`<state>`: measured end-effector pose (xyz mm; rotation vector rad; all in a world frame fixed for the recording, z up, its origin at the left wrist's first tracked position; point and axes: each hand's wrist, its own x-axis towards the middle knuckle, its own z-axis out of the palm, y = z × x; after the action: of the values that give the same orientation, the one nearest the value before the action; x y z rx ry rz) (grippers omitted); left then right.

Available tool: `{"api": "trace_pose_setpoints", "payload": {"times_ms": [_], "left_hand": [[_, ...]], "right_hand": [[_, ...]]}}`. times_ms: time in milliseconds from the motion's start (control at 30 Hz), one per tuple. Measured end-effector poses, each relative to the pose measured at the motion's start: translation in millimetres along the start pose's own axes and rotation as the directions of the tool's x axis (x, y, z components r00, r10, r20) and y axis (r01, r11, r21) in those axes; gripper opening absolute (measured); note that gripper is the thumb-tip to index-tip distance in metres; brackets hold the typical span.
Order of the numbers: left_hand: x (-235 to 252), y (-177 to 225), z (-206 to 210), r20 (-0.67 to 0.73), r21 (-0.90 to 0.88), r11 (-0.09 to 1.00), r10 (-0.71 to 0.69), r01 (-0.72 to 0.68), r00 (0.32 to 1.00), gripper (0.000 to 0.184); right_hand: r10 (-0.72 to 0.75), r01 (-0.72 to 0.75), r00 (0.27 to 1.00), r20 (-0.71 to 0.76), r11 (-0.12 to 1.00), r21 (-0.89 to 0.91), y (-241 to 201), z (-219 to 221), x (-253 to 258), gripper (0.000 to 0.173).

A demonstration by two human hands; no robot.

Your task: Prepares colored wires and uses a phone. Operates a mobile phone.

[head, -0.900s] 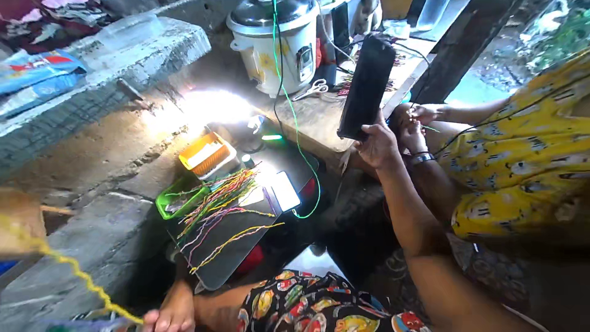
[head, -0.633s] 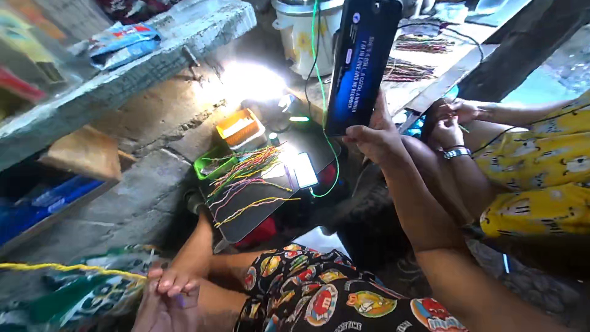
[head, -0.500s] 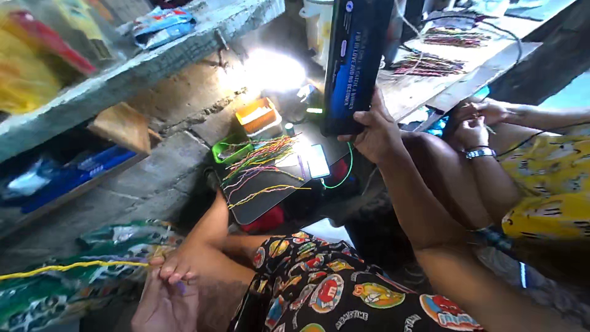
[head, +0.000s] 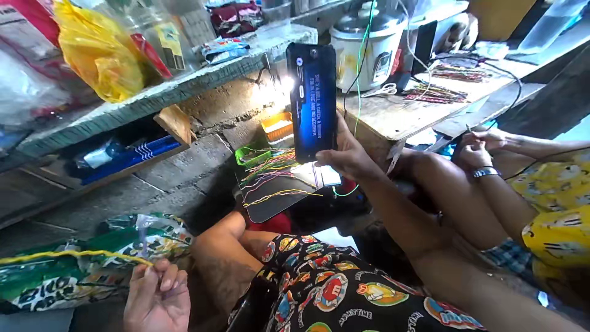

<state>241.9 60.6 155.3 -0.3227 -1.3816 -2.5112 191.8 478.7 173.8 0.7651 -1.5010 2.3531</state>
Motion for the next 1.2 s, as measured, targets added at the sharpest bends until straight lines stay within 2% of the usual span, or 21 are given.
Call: {"api": "trace_pose_setpoints", "payload": {"times_ms": [100,200,300,500,600,767,867,1200], "left_hand": [[-1.4,-0.1,2.8,-0.019,0.007,1.0,0.021,-0.02,1.0,0.037],[-1.1,-2.1,5.0,0.077,-0.022,0.999,0.045,-0.043,0.996,0.027],[-3.7,-3.1,12.7,0.154,-0.01,0.999,0.04,-0.039,0.987,0.019],[-14.5,-6.7,20.6,0.315,0.117,0.993,-0.038,0.001,0.948,0.025],[-17.1,-10.7,26.6,0.356,0.19,0.982,-0.081,0.013,0.931,0.026],[-22.6,-19.8,36.3,0.342,0.243,0.97,-0.096,0.01,0.935,0.028],[-24.3,-20.4,43.5,0.297,0.249,0.968,-0.103,0.028,0.949,0.033],[-24.6,-21.5,44.3,0.186,0.213,0.975,-0.106,0.065,0.977,0.037]], "right_hand": [[0.064,-0.066,0.998,-0.027,0.996,-0.067,-0.4,20.6,-2.4,0.1],[0.102,-0.103,0.994,-0.026,0.994,-0.046,-2.7,33.1,-3.3,0.098],[0.123,-0.123,0.992,-0.008,0.992,0.012,0.6,33.7,-4.1,0.098],[0.169,-0.169,0.985,0.018,0.985,0.039,9.5,30.4,-13.7,0.099],[0.158,-0.166,0.984,0.079,0.98,0.106,21.3,19.0,-17.0,0.098],[0.215,-0.222,0.975,0.058,0.96,0.17,32.8,29.6,-23.9,0.082],[0.241,-0.249,0.968,0.066,0.951,0.185,38.3,34.8,-26.4,0.089],[0.304,-0.346,0.922,0.238,0.925,0.159,56.6,59.1,-32.9,0.083]]}}
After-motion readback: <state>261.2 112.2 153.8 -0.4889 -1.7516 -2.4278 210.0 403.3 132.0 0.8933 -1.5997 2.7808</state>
